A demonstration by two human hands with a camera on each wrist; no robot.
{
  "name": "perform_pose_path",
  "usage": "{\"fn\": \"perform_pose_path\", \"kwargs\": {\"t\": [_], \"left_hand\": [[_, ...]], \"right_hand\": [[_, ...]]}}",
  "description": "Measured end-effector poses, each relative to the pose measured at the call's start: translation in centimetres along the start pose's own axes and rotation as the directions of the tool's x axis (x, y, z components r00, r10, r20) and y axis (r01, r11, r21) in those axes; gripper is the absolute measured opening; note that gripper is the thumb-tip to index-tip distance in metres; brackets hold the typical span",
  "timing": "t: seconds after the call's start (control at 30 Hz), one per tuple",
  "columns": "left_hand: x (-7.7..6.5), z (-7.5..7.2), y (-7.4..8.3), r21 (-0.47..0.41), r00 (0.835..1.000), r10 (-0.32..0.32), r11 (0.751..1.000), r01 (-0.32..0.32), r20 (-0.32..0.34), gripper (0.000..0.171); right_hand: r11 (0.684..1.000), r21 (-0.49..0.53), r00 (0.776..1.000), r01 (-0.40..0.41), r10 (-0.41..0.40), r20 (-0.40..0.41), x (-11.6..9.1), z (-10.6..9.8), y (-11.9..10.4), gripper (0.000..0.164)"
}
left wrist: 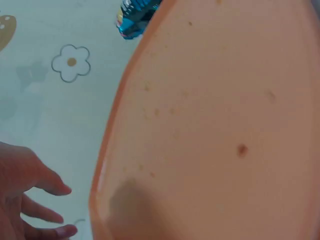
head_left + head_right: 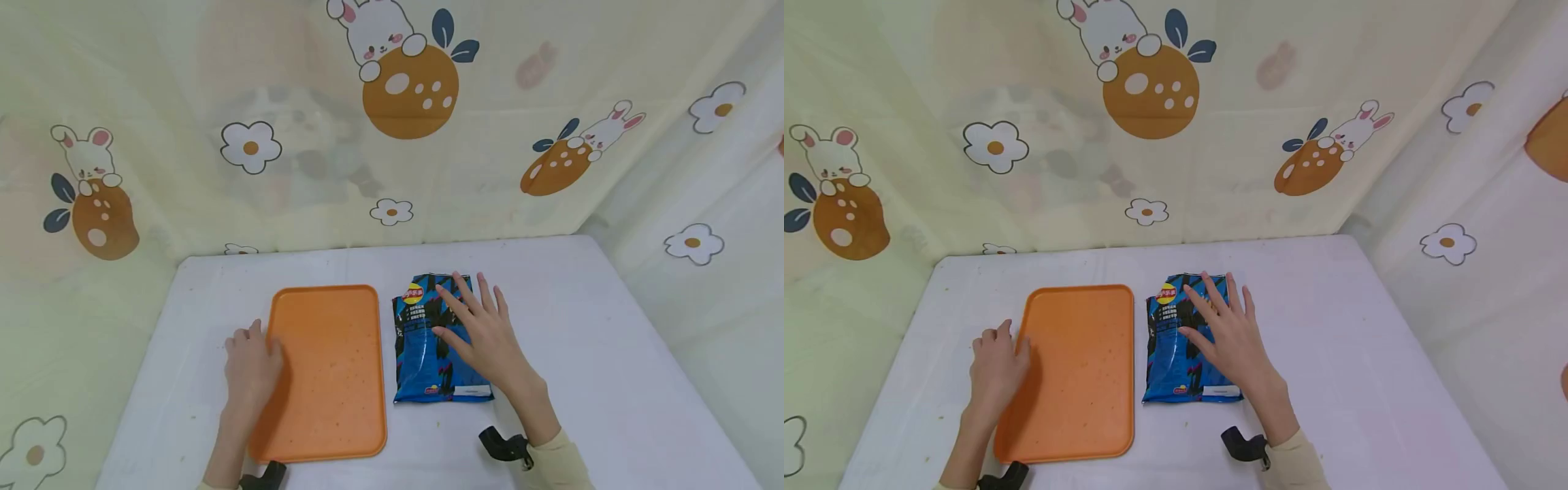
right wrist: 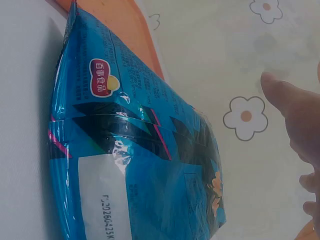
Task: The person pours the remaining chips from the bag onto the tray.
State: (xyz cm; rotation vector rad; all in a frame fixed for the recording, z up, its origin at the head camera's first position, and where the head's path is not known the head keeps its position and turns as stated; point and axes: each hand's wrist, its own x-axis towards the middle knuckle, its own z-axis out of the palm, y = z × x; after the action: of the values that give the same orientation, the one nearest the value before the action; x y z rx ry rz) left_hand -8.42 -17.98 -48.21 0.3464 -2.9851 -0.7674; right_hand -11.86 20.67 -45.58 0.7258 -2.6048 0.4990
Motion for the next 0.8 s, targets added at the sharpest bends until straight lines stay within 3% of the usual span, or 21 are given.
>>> {"fn": "perform_pose_path", "kwargs": {"t": [0.07, 0.17, 0.37, 0.8], "left_hand": [[0.0, 0.0, -0.4, -0.017, 0.998, -0.054, 0.998, 0.054, 0.028, 0.054], [0.1, 0.2, -1.1, -0.048, 0.995, -0.083, 0.995, 0.085, 0.052, 0.051], [0.6, 0.5, -1.7, -0.107, 0.994, -0.075, 0.991, 0.084, 0.085, 0.046], [0.9, 1.1, -2.3, -0.095, 0.989, -0.088, 0.990, 0.099, 0.116, 0.041]], "right_hand": [[1.000, 0.001, 1.000, 0.000, 0.000, 0.002, 0.0, -0.1, 0.0, 0.074], [1.000, -0.001, 1.000, -0.008, 0.008, 0.013, -0.1, -0.1, 0.0, 0.074], [1.000, 0.001, 0.999, -0.029, 0.029, 0.033, -0.2, -0.3, 0.1, 0.072], [0.999, 0.002, 0.997, -0.050, 0.050, 0.051, -0.4, -0.4, 0.0, 0.072]]}}
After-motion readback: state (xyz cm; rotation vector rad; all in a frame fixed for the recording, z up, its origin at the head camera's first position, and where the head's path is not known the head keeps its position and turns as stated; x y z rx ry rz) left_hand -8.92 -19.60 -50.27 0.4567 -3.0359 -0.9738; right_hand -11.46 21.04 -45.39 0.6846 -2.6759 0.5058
